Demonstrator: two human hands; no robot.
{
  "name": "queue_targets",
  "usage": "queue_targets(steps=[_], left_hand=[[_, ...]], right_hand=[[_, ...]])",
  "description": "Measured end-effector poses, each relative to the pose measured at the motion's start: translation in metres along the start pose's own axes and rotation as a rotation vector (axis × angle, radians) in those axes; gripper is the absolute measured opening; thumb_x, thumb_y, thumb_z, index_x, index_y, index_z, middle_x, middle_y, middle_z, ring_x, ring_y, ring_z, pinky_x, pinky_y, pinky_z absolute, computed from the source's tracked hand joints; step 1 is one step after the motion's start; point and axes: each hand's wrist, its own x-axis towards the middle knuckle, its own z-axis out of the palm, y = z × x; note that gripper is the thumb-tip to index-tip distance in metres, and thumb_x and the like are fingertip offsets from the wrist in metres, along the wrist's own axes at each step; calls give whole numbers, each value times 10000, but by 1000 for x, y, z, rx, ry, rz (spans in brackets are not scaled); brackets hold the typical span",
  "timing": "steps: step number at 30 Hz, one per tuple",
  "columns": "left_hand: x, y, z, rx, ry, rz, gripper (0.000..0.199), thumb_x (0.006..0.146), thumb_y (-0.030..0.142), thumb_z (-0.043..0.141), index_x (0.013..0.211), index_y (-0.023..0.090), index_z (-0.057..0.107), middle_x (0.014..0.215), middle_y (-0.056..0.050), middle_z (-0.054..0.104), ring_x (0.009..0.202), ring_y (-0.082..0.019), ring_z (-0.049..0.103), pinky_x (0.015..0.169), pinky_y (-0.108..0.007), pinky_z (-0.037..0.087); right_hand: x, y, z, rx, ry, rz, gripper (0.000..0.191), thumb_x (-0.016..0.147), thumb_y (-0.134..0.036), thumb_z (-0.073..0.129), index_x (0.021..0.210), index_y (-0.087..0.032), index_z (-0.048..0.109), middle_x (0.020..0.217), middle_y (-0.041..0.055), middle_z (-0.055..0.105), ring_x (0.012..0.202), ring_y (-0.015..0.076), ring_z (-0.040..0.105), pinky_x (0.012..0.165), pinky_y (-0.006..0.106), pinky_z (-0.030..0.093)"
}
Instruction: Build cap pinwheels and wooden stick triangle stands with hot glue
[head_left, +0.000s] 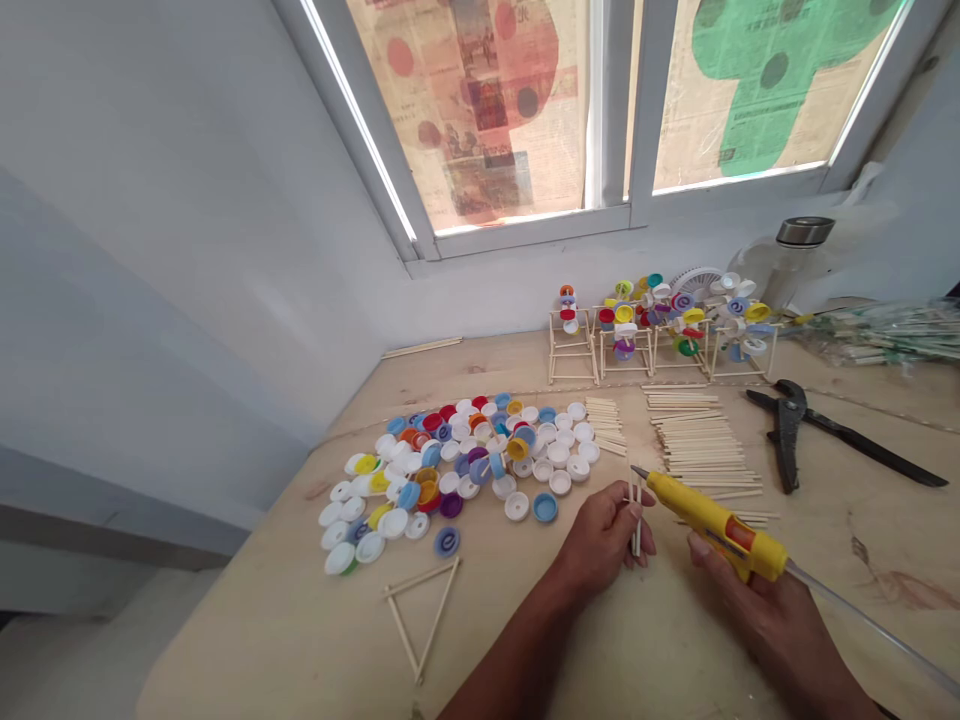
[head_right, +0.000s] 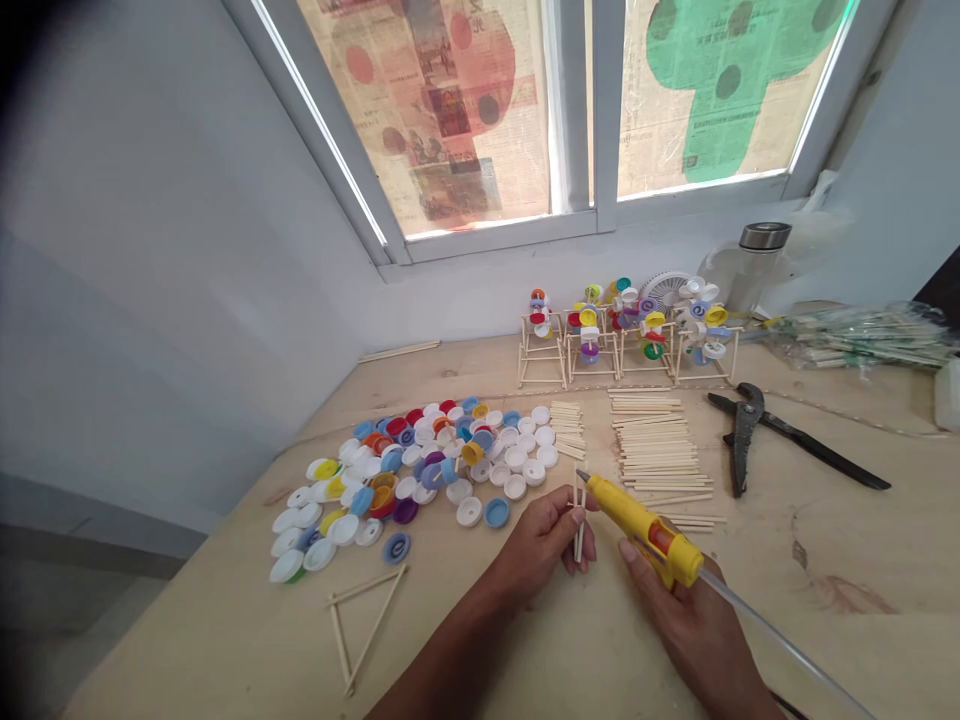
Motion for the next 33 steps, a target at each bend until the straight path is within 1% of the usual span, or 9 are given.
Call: queue_targets(steps=[5, 9, 14, 18, 21, 23, 26, 28, 33], left_hand=[[0, 0, 1, 9, 0, 8, 309, 821, 421, 465, 950, 145, 514, 561, 22, 560, 434, -97, 471, 450, -213, 342], [1, -1, 1, 12, -1, 9, 308, 818, 419, 467, 954, 146, 511, 560, 24, 558, 435, -98, 475, 448, -211, 341], [0, 0, 1, 22, 1, 11, 299, 820, 399, 456, 960, 141, 514, 560, 24, 559, 434, -92, 472, 449, -207, 342], [0, 0, 1, 14, 8, 4, 310, 818, 404, 465, 972, 141, 520, 555, 26, 558, 433, -95, 472, 450, -208, 339], [0, 0, 1, 6, 11, 3, 323, 815, 429, 478, 966, 147, 525, 556, 27, 558, 435, -96, 473, 451, -211, 343], [0, -1, 1, 4, 7, 5, 328, 815, 441, 481, 960, 150, 526, 559, 24, 562, 434, -98, 474, 450, -213, 344], [1, -3, 0, 17, 3, 6, 334, 818, 442, 474, 967, 147, 524, 561, 23, 565, 431, -97, 473, 448, -213, 346], [2, -4, 0, 22, 3, 8, 328, 821, 435, 466, 966, 145, 520, 563, 23, 566, 431, -94, 473, 447, -210, 345], [1, -4, 0, 10, 5, 13, 310, 821, 434, 475, 939, 150, 515, 567, 24, 569, 432, -94, 478, 447, -210, 350]], right_hand=[[0, -6, -1, -4, 12, -14, 433, 691, -513, 639, 952, -171, 693, 885, 63, 727, 865, 252, 682, 699, 246, 561], [1, -5, -2, -3, -27, -14, 410, 694, -500, 639, 933, -171, 691, 855, 58, 725, 871, 251, 679, 694, 242, 559], [-3, -13, 1, 15, 78, 23, 410, 668, -532, 649, 866, -173, 676, 859, 60, 725, 844, 246, 683, 719, 244, 554], [-9, -25, 5, 22, 88, 51, 417, 684, -545, 630, 885, -183, 677, 838, 49, 723, 874, 259, 676, 722, 258, 552], [-9, -23, 5, 4, 127, 77, 459, 679, -544, 632, 940, -169, 674, 904, 63, 722, 904, 270, 667, 793, 293, 542], [-7, -18, 3, -12, 114, 58, 466, 675, -540, 637, 951, -167, 672, 938, 67, 718, 929, 271, 661, 826, 300, 531], [-2, -13, 0, -24, 19, 4, 430, 681, -538, 634, 905, -174, 675, 873, 57, 720, 902, 263, 668, 754, 272, 547], [-1, -15, -1, -29, -1, -2, 411, 684, -528, 634, 892, -176, 674, 822, 47, 717, 874, 257, 672, 708, 256, 551], [-6, -28, 2, -16, 57, 11, 394, 663, -527, 639, 861, -190, 684, 795, 34, 718, 836, 251, 675, 671, 250, 552]])
